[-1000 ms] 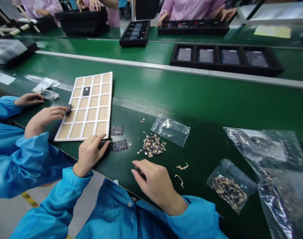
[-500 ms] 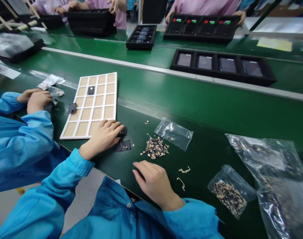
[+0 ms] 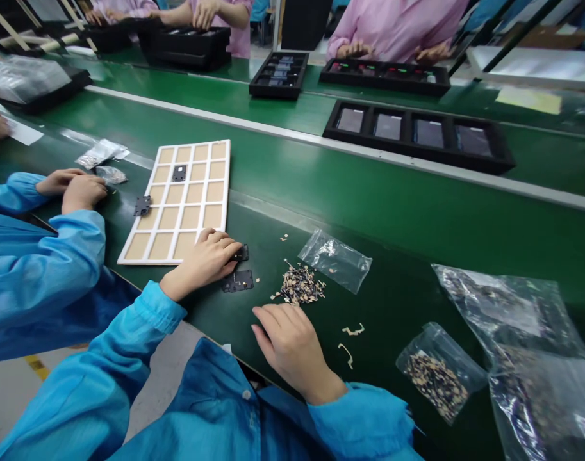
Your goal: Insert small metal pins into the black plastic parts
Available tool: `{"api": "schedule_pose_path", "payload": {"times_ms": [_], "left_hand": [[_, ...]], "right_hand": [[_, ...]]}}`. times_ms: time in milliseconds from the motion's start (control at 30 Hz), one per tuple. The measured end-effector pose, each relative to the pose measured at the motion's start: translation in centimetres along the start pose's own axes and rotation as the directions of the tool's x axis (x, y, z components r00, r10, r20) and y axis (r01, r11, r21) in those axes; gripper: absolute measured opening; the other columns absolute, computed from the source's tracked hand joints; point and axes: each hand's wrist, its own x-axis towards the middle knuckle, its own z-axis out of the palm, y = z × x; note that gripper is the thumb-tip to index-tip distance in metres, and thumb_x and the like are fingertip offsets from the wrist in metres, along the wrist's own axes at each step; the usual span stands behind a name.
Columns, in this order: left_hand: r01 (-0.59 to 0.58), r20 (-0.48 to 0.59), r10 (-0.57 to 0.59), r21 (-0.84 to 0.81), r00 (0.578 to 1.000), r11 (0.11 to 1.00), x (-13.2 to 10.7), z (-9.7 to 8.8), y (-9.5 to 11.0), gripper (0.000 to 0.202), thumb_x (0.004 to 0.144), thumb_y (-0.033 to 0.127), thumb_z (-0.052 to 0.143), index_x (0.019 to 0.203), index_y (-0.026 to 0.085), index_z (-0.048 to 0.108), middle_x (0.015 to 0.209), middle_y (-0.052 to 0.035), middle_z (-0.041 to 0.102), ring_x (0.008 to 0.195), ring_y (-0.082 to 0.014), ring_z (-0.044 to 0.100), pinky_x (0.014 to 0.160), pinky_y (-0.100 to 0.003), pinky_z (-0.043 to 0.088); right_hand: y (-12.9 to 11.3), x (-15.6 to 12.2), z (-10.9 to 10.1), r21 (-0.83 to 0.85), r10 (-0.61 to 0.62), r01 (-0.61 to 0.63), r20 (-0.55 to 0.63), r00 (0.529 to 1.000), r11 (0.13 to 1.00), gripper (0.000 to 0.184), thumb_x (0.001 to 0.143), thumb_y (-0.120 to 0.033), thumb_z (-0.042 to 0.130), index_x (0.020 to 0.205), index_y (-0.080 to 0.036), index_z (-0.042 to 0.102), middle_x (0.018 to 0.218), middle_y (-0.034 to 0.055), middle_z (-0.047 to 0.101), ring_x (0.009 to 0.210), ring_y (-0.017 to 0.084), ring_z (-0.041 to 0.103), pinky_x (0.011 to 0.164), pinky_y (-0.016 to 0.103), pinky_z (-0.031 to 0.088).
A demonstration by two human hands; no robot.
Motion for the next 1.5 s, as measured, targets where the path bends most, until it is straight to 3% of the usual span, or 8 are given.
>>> {"api": "schedule_pose_path", "payload": {"times_ms": [233, 367, 567, 833, 1000, 1233, 1500], "left_hand": [[0.02, -0.073, -0.024, -0.049, 0.997, 0.999, -0.3, 0.6, 0.0, 0.016, 0.09, 0.026, 0.058, 0.102, 0.017, 0.063, 0.103, -0.0083, 0.07, 0.102, -0.0262, 0.057, 0.099, -0.045, 0.032], [0.003, -0.075, -0.008, -0.065, 0.997, 0.998, -0.6, 0.5, 0.1, 0.021, 0.091, 0.034, 0.059, 0.101, 0.016, 0.064, 0.103, -0.0082, 0.07, 0.106, -0.0273, 0.055, 0.106, -0.049, 0.028], [-0.068, -0.069, 0.063, -0.069, 0.996, 0.995, -2.1, -0.1, 0.8, 0.041, 0.09, 0.049, 0.056, 0.111, 0.015, 0.062, 0.122, -0.0124, 0.063, 0.116, -0.0285, 0.051, 0.109, -0.05, 0.028], [-0.075, 0.014, 0.076, -0.082, 0.997, 0.994, -3.2, -0.6, 1.7, 0.026, 0.086, 0.038, 0.062, 0.096, 0.015, 0.067, 0.115, -0.0114, 0.065, 0.115, -0.0296, 0.051, 0.106, -0.048, 0.03], [-0.06, 0.017, 0.061, -0.05, 0.998, 0.997, -3.2, -0.6, 2.0, 0.022, 0.086, 0.033, 0.061, 0.095, 0.014, 0.067, 0.115, -0.0122, 0.064, 0.113, -0.0299, 0.052, 0.102, -0.048, 0.033], [-0.012, -0.005, 0.012, 0.014, 1.0, 1.0, -2.3, -0.9, 2.0, 0.038, 0.085, 0.041, 0.06, 0.11, 0.013, 0.061, 0.129, -0.0164, 0.057, 0.124, -0.0347, 0.047, 0.11, -0.054, 0.026], [-0.022, 0.045, 0.025, -0.081, 0.999, 0.997, -1.6, -1.3, 2.1, 0.038, 0.084, 0.036, 0.062, 0.115, 0.015, 0.058, 0.109, -0.012, 0.066, 0.111, -0.0302, 0.055, 0.112, -0.056, 0.024]], "right_hand": [[-0.5, 2.4, 1.0, -0.225, -0.009, 0.017, 0.038, 0.999, 0.974, 0.021, 0.091, -0.02, 0.057, 0.109, -0.012, 0.065, 0.119, 0.0108, 0.065, 0.104, 0.026, 0.055, 0.091, 0.04, 0.041], [-0.6, 2.6, 2.2, -0.25, -0.014, 0.024, 0.04, 0.999, 0.968, 0.022, 0.089, -0.02, 0.06, 0.108, -0.012, 0.065, 0.119, 0.01, 0.066, 0.106, 0.026, 0.054, 0.098, 0.044, 0.036], [-0.5, 2.4, 2.6, -0.255, -0.011, 0.017, 0.024, 1.0, 0.967, 0.024, 0.091, -0.018, 0.053, 0.111, -0.014, 0.065, 0.117, 0.0094, 0.067, 0.104, 0.026, 0.056, 0.101, 0.047, 0.034], [-0.5, 2.3, 2.5, -0.243, -0.005, 0.015, 0.044, 0.999, 0.97, 0.026, 0.093, -0.019, 0.051, 0.113, -0.014, 0.065, 0.119, 0.0093, 0.066, 0.106, 0.026, 0.055, 0.103, 0.049, 0.034], [-0.5, 2.2, 2.5, -0.25, -0.007, 0.018, 0.045, 0.999, 0.968, 0.026, 0.094, -0.019, 0.048, 0.113, -0.014, 0.066, 0.119, 0.0093, 0.066, 0.106, 0.026, 0.055, 0.103, 0.049, 0.035], [-0.5, 2.3, 2.7, -0.254, -0.003, 0.011, 0.034, 0.999, 0.967, 0.028, 0.093, -0.02, 0.051, 0.116, -0.011, 0.064, 0.122, 0.0111, 0.065, 0.107, 0.028, 0.054, 0.105, 0.051, 0.033], [-0.5, 2.3, 2.7, -0.265, 0.006, 0.001, 0.024, 1.0, 0.964, 0.029, 0.091, -0.021, 0.054, 0.117, -0.011, 0.064, 0.123, 0.0111, 0.064, 0.109, 0.028, 0.053, 0.105, 0.052, 0.033]]}}
